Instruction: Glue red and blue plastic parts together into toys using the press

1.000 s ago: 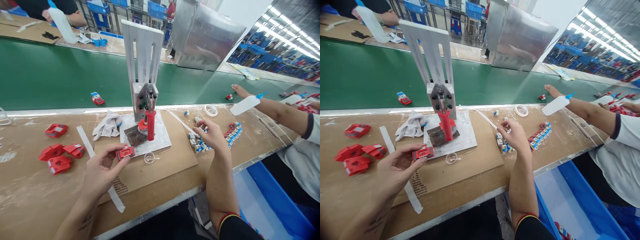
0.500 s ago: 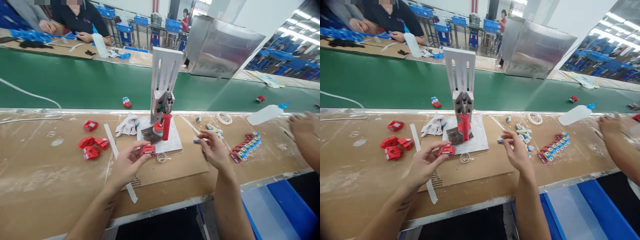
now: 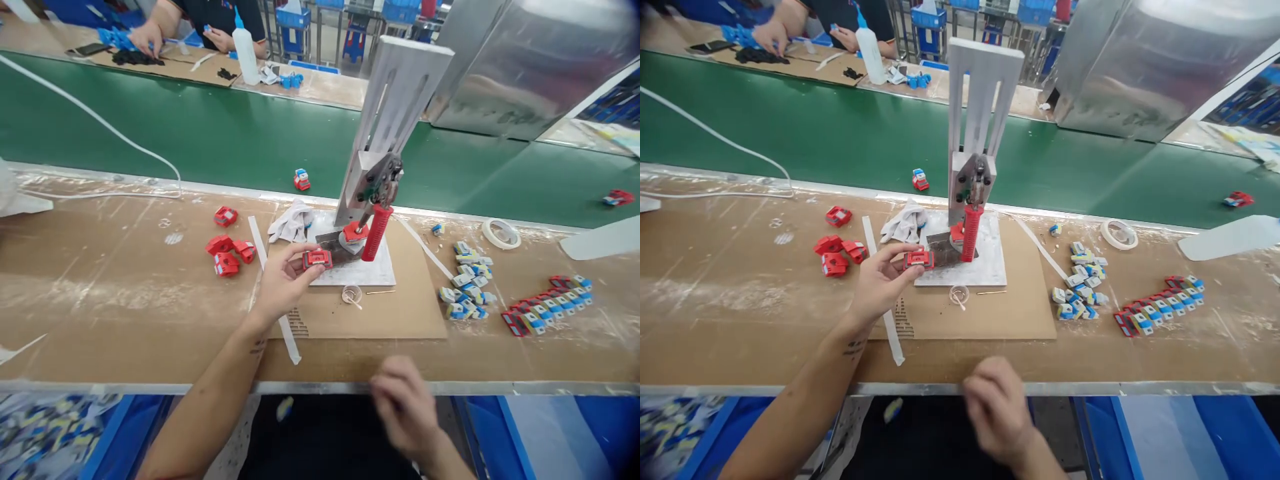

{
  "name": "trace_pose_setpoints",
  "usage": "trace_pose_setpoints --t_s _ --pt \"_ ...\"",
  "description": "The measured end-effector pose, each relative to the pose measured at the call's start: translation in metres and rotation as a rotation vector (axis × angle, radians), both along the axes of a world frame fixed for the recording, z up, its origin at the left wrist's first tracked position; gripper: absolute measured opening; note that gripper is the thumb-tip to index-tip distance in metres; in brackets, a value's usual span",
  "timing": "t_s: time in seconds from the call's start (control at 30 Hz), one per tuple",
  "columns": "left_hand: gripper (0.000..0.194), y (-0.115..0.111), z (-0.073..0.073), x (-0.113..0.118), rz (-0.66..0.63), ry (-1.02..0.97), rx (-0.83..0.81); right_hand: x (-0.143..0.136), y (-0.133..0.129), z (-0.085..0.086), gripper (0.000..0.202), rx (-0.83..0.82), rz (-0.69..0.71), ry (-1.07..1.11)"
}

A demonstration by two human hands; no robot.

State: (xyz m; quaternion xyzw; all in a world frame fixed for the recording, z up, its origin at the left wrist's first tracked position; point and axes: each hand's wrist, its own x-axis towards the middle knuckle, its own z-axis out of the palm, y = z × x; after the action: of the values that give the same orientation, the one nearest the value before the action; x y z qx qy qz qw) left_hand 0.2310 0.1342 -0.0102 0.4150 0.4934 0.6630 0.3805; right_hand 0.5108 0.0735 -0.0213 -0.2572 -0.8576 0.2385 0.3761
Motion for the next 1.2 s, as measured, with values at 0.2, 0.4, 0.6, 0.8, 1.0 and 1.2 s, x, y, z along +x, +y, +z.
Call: trace_pose_setpoints --t_s 0.2,0.4,0.6,0.8,1.0,1.2 --pt "0.035 -0.006 0.017 -0.034 0.266 0.079 0.309 -0.081 -0.041 -0.031 0.022 0.010 0.775 -0.352" --pt "0.039 -0.134 0.023 -0.096 0.758 0.268 0.368 -0.109 -0.030 -0.043 0.053 -0.397 0.907 -0.551" --pt "0.057 -0.313 -0.018 -0.111 1.242 0.353 -0.167 -0.113 -0.032 -0.059 0.065 -0.660 0.837 -0.479" --pt "0.054 -0.414 -0.086 -0.065 1.497 0.200 -0.377 -0.158 -0.036 -0.074 0.065 -0.524 0.891 -0.438" --pt "0.039 -0.448 -0.144 0.046 1.498 -0.015 -0.526 -0.180 -0.033 -0.090 0.070 -0.591 0.946 -0.412" --pt "0.023 -0.413 -0.181 0.097 1.429 -0.189 -0.557 -0.169 -0.022 -0.110 0.062 -0.492 0.927 -0.451"
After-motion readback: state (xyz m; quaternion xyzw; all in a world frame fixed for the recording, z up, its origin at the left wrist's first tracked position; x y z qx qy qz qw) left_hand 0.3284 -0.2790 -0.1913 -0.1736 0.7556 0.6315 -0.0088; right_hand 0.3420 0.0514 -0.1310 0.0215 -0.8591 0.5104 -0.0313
